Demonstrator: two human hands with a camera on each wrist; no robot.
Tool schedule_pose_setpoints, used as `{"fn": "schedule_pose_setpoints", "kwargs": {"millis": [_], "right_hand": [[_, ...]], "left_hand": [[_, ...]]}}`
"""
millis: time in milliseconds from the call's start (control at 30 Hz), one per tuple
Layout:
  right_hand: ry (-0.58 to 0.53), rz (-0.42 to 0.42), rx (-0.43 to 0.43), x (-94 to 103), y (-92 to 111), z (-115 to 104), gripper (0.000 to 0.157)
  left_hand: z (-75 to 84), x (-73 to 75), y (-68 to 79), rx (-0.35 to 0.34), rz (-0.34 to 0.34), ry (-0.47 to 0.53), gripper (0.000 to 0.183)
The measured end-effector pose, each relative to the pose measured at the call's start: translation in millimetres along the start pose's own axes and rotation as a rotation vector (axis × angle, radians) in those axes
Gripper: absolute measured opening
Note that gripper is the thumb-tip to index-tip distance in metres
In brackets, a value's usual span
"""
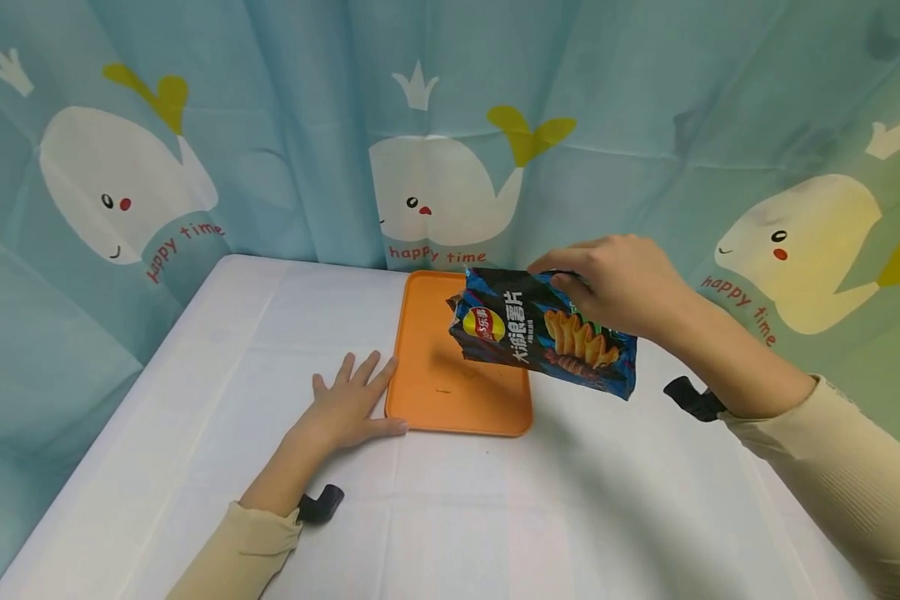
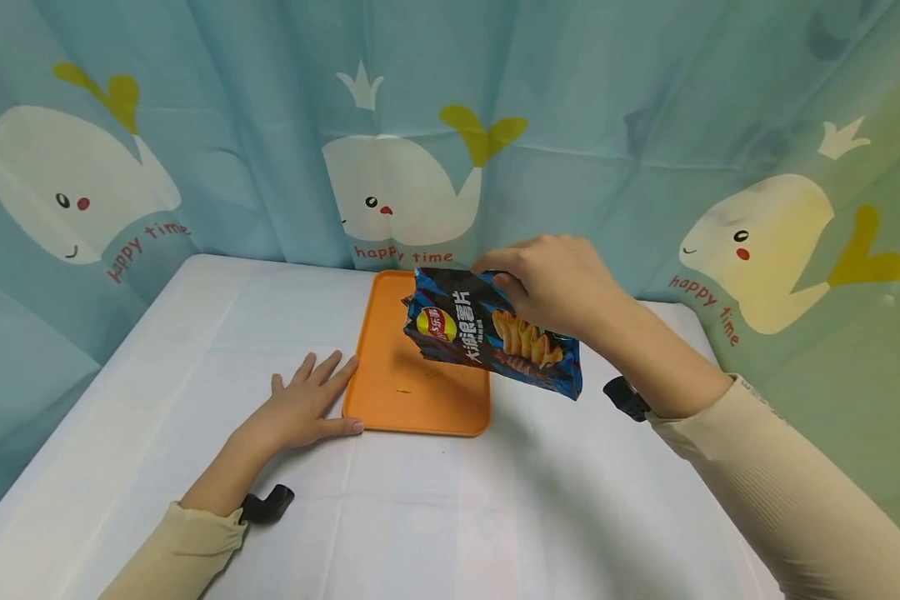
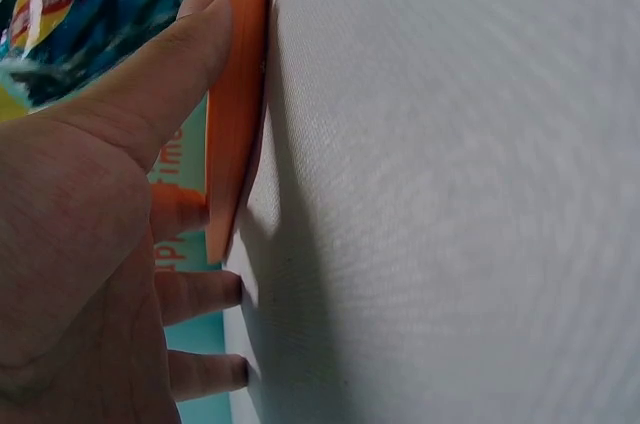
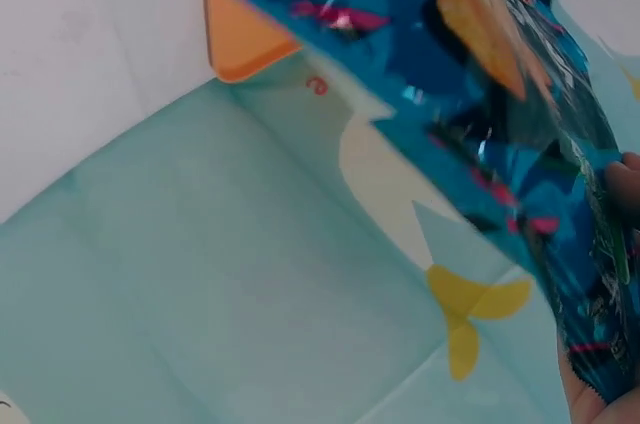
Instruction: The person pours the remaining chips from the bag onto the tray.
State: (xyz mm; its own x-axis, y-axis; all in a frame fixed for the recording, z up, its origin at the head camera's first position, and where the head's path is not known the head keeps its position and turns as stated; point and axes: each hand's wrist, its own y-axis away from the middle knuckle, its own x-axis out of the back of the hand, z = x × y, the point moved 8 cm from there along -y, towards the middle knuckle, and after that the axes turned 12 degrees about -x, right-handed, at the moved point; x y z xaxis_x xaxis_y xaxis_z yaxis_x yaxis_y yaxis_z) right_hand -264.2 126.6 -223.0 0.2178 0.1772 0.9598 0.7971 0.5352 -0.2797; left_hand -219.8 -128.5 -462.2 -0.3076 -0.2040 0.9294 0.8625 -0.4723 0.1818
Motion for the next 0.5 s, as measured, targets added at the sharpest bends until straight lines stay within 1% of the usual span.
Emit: {"fn": "schedule_pose_setpoints", "kwargs": {"millis": [200, 500], "right_hand": [[-0.003, 0.01, 0.03, -1.6, 1.2, -2.6, 0.025], [-0.012, 0.008, 0.027, -0.1, 4.5, -1.6, 0.026]], "left_hand": [[-0.9, -0.1, -0.2, -0.001, 0.004, 0.001, 0.103], [0.0, -0.4, 1.3, -0.016, 0.014, 0.008, 0.103]]}}
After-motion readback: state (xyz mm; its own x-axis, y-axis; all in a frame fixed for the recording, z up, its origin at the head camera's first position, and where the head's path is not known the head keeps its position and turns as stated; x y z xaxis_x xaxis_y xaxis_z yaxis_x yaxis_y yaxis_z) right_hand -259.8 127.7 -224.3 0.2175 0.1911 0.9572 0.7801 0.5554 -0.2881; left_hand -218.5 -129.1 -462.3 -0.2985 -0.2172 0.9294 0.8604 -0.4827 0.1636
